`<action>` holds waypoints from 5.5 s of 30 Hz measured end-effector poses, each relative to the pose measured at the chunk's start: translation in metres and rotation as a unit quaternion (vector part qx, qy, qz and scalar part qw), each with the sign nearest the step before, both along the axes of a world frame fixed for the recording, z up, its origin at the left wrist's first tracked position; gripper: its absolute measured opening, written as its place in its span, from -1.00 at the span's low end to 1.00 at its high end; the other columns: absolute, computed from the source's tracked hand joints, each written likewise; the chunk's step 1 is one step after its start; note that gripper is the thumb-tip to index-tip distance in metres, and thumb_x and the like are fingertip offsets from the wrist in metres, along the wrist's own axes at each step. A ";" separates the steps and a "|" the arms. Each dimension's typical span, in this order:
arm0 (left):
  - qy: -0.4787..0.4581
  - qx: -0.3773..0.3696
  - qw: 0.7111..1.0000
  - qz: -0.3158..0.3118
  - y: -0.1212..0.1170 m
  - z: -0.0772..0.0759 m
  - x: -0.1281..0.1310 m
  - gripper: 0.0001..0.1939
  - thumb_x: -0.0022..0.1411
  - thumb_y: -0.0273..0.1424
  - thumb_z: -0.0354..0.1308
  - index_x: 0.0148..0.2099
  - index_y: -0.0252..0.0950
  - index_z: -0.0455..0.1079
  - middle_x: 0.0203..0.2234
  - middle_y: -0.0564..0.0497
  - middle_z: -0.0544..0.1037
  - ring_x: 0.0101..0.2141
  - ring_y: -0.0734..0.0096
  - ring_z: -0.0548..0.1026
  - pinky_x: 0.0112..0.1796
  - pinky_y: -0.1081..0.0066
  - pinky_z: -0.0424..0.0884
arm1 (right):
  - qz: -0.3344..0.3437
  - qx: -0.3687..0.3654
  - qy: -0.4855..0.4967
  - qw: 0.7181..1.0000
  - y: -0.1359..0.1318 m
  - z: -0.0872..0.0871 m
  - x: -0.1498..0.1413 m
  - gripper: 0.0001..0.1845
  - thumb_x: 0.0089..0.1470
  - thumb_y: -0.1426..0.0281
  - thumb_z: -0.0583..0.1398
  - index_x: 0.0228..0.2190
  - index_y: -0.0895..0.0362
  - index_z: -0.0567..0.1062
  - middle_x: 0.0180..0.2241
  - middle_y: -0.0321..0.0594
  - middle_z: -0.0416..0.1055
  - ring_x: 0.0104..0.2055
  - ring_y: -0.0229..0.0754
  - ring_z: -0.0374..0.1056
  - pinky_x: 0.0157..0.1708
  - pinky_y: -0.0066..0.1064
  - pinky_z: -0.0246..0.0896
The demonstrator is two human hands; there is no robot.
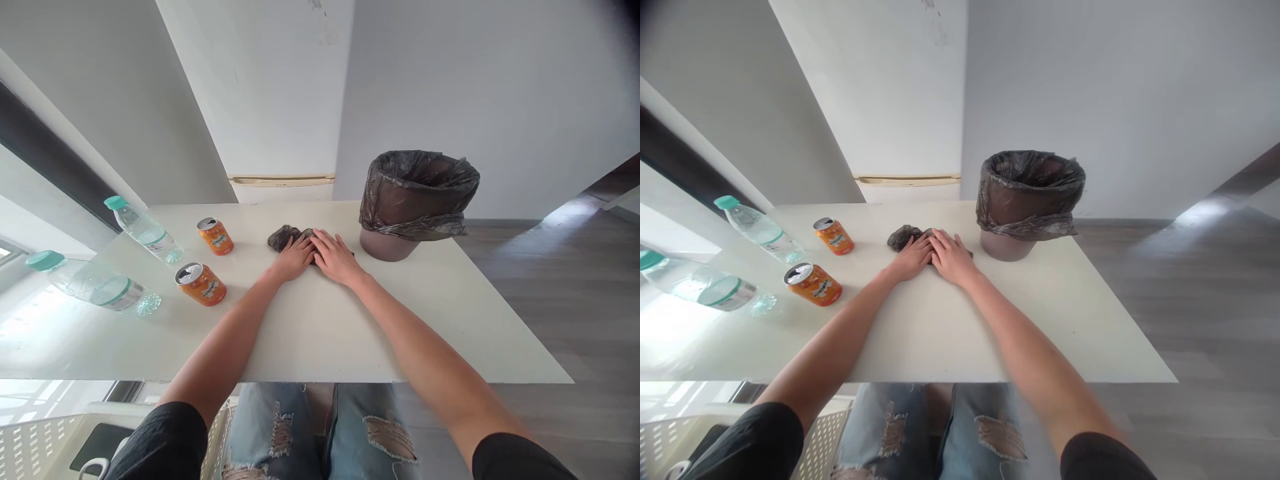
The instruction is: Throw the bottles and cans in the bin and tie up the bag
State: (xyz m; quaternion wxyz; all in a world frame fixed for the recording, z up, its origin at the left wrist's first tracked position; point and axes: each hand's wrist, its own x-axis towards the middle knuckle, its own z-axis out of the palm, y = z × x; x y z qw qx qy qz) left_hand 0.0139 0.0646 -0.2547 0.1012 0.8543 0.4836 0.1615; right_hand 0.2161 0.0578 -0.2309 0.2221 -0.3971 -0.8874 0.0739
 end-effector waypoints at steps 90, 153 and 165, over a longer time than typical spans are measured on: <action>-0.133 -0.031 0.984 -0.110 -0.003 0.020 -0.028 -0.12 -0.02 0.14 0.50 0.24 -0.22 0.48 0.21 -0.21 0.55 0.21 -0.11 0.50 0.30 0.03 0.29 | 0.130 -0.116 0.046 0.984 0.018 0.005 0.047 -0.22 0.09 0.21 0.42 0.31 -0.07 0.39 0.32 -0.10 0.40 0.41 0.15 0.23 0.40 0.07 0.00; -0.354 -0.023 0.925 0.135 0.000 0.011 -0.030 -0.71 0.19 -0.40 0.13 -0.02 -0.19 0.46 0.04 -0.05 0.49 -0.01 0.19 0.51 0.11 0.18 0.41 | 0.119 -0.081 -0.088 0.986 0.003 -0.005 -0.006 -0.37 0.49 0.28 -0.11 0.49 0.06 0.13 0.56 -0.25 -0.10 0.61 0.02 -0.21 0.55 0.11 -0.24; -0.520 -0.132 0.842 0.057 0.002 0.016 -0.031 -0.37 0.42 -0.02 0.10 -0.59 -0.23 0.01 -0.62 0.11 0.02 -0.54 0.46 0.05 -0.43 0.33 0.05 | 0.084 -0.108 -0.077 0.988 -0.001 -0.007 -0.010 -0.41 0.50 0.26 -0.11 0.44 -0.03 0.26 0.52 -0.28 0.04 0.58 0.01 -0.09 0.53 0.15 -0.20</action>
